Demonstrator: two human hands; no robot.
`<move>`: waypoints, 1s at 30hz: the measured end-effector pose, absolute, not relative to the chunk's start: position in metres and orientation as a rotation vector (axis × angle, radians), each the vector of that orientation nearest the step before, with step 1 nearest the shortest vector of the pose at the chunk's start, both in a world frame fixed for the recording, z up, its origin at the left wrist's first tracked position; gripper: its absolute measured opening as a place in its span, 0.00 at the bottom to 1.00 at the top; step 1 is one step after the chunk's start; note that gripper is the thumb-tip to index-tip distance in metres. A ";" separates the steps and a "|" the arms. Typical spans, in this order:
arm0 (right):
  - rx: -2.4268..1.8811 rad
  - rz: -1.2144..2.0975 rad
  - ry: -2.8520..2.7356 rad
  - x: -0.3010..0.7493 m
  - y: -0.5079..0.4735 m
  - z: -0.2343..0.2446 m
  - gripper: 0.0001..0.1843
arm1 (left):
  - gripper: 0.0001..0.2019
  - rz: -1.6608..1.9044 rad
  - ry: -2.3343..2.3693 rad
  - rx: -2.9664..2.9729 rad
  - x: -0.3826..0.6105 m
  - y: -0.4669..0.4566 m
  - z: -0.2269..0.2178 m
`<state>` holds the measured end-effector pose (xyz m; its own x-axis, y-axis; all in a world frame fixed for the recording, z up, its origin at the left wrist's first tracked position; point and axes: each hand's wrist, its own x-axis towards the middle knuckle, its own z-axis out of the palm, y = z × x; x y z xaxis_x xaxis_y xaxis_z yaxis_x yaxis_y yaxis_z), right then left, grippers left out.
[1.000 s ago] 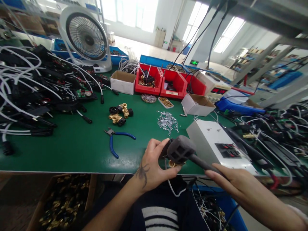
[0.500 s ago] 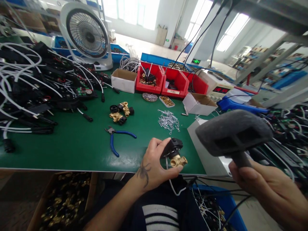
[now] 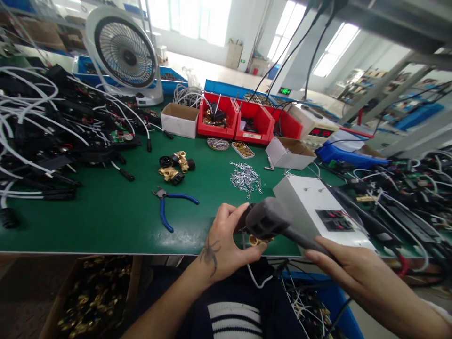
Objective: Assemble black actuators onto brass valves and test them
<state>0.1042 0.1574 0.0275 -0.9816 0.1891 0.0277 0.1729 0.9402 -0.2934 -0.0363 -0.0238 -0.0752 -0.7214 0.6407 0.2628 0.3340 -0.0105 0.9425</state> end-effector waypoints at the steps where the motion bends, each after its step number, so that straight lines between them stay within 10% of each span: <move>1: -0.281 0.475 -2.995 0.105 0.158 0.028 0.30 | 0.34 1.798 2.017 1.029 -0.036 -0.024 -0.075; 24: -0.339 0.539 -2.854 0.051 0.140 -0.041 0.22 | 0.28 1.981 2.521 1.320 -0.015 -0.046 -0.045; 30: -0.260 1.927 -2.454 0.055 0.128 -0.001 0.34 | 0.26 1.892 2.554 1.509 -0.011 -0.046 -0.035</move>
